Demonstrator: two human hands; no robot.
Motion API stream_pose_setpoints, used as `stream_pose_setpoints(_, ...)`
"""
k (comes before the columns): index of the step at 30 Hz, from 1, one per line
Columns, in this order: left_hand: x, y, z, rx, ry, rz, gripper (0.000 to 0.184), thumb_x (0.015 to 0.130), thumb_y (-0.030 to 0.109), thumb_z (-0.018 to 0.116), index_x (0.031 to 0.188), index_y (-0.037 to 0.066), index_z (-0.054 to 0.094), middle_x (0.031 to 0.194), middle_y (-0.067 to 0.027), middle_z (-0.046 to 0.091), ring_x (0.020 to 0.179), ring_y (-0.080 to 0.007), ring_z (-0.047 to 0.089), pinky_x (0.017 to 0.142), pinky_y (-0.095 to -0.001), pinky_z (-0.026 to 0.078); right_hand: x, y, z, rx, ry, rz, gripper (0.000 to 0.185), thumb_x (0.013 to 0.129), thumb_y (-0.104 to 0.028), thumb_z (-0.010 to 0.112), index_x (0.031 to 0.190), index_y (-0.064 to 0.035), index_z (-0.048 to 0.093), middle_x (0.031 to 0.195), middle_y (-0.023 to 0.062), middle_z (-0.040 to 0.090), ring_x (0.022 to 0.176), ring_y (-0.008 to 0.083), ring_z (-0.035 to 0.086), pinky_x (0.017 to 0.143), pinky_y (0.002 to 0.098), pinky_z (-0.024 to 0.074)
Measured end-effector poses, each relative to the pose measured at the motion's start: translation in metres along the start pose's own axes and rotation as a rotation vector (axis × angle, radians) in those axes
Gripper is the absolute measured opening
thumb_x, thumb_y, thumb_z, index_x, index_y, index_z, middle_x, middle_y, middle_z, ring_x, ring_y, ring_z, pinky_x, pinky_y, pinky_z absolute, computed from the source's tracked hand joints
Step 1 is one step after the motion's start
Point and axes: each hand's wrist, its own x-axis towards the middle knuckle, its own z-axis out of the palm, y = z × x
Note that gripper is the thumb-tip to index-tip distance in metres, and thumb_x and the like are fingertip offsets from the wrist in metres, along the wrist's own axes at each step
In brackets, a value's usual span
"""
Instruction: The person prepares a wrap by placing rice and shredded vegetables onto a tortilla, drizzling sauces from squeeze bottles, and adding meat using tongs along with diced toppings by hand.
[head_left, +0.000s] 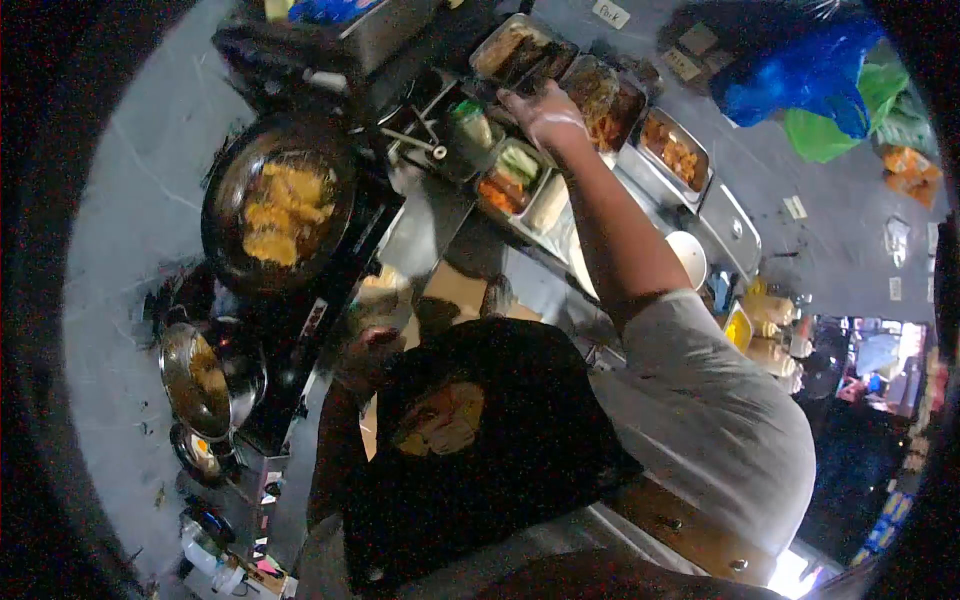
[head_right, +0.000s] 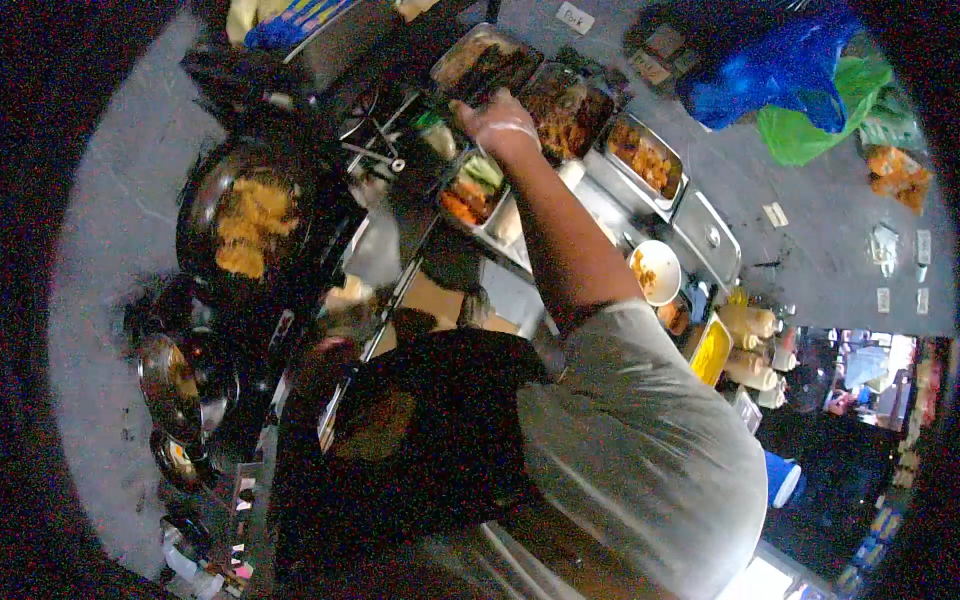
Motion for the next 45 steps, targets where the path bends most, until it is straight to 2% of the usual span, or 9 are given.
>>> stream_pose_setpoints(5,0.065,0.08,0.063,-0.217,-0.022,-0.034,0.036,0.103,0.025,0.075,0.126,-0.001,0.068,0.111,-0.0073,0.073,0.104,-0.0155,0.069,0.091,-0.0318,0.056,0.137,0.026,0.02,-0.304,-0.345,0.056,0.095,0.1,-0.068,0.055,0.157,0.007,0.042,0.149,0.0259,0.061,0.137,0.0407,0.061,0.116,0.0497,0.0463)
stream_pose_setpoints(7,0.132,0.075,0.068,-0.002,-0.19,0.216,0.035,0.104,0.023,0.073,0.128,-0.001,0.066,0.11,-0.0065,0.073,0.103,-0.0151,0.069,0.089,-0.0313,0.056,0.161,0.018,0.015,-0.449,-0.502,0.119,0.088,0.101,-0.056,0.058,0.164,0.0011,0.033,0.154,0.0241,0.058,0.138,0.0393,0.061,0.119,0.0493,0.0437)
stream_pose_setpoints(10,0.149,0.169,0.114,0.19,-0.053,0.142,0.035,0.106,0.023,0.072,0.131,0.0,0.065,0.111,-0.0053,0.072,0.1,-0.0132,0.067,0.087,-0.0305,0.055,0.207,0.039,0.066,-0.668,-0.561,0.087,0.072,0.097,-0.047,0.066,0.158,-0.0106,0.052,0.159,0.0178,0.055,0.14,0.0376,0.059,0.121,0.0608,0.0369)
stream_pose_setpoints(14,0.206,0.237,0.143,-0.24,0.009,0.035,0.033,0.101,0.026,0.076,0.126,0.007,0.067,0.107,-0.0039,0.072,0.092,-0.0141,0.069,0.08,-0.03,0.055,0.243,0.084,0.118,-0.878,-0.506,-0.079,0.057,0.095,-0.045,0.068,0.144,-0.0155,0.067,0.151,0.0143,0.061,0.136,0.0393,0.06,0.116,0.0664,0.0362)
stream_pose_setpoints(24,0.459,0.265,0.157,-0.258,0.241,-0.183,0.04,0.103,0.04,0.07,0.119,0.004,0.066,0.1,-0.0104,0.072,0.069,-0.0216,0.069,0.06,-0.0345,0.058,0.169,0.097,0.092,-0.024,-0.054,0.233,0.044,0.09,-0.038,0.075,0.122,-0.007,0.072,0.113,0.0198,0.073,0.107,0.0377,0.07,0.087,0.0525,0.0515)
stream_pose_setpoints(30,0.521,0.238,0.171,-0.263,0.341,-0.147,0.041,0.101,0.038,0.071,0.117,0.001,0.069,0.097,-0.0126,0.074,0.063,-0.0268,0.069,0.059,-0.0443,0.056,0.152,0.103,0.054,-0.019,-0.14,0.173,0.042,0.088,-0.036,0.077,0.114,-0.003,0.074,0.104,0.0232,0.075,0.098,0.04,0.072,0.084,0.051,0.0545)
stream_pose_setpoints(33,0.505,0.264,0.176,-0.168,0.395,-0.229,0.042,0.098,0.036,0.073,0.121,0.002,0.067,0.102,-0.0137,0.073,0.08,-0.0308,0.072,0.071,-0.0461,0.058,0.143,0.105,0.029,-0.008,-0.167,0.107,0.041,0.091,-0.038,0.076,0.109,-0.0007,0.074,0.098,0.0216,0.074,0.086,0.0358,0.071,0.079,0.0491,0.0535)
stream_pose_setpoints(39,0.526,0.267,0.169,-0.397,0.404,-0.272,0.044,0.096,0.035,0.076,0.124,0.003,0.065,0.116,-0.0177,0.072,0.097,-0.0339,0.072,0.083,-0.0453,0.059,0.11,0.088,-0.009,0.833,-0.179,0.446,0.045,0.102,-0.047,0.069,0.1,-0.0025,0.069,0.081,0.0071,0.062,0.067,0.0208,0.05,0.064,0.0397,0.0424)
stream_pose_setpoints(45,0.487,0.255,0.13,-0.535,0.208,-0.048,0.039,0.099,0.022,0.071,0.131,0.004,0.059,0.127,-0.0196,0.068,0.114,-0.0385,0.069,0.087,-0.0508,0.061,0.063,0.062,-0.059,1.523,-0.33,0.523,0.035,0.106,-0.039,0.068,0.111,-0.0046,0.066,0.089,0.0066,0.067,0.077,0.0217,0.065,0.072,0.0369,0.0559)
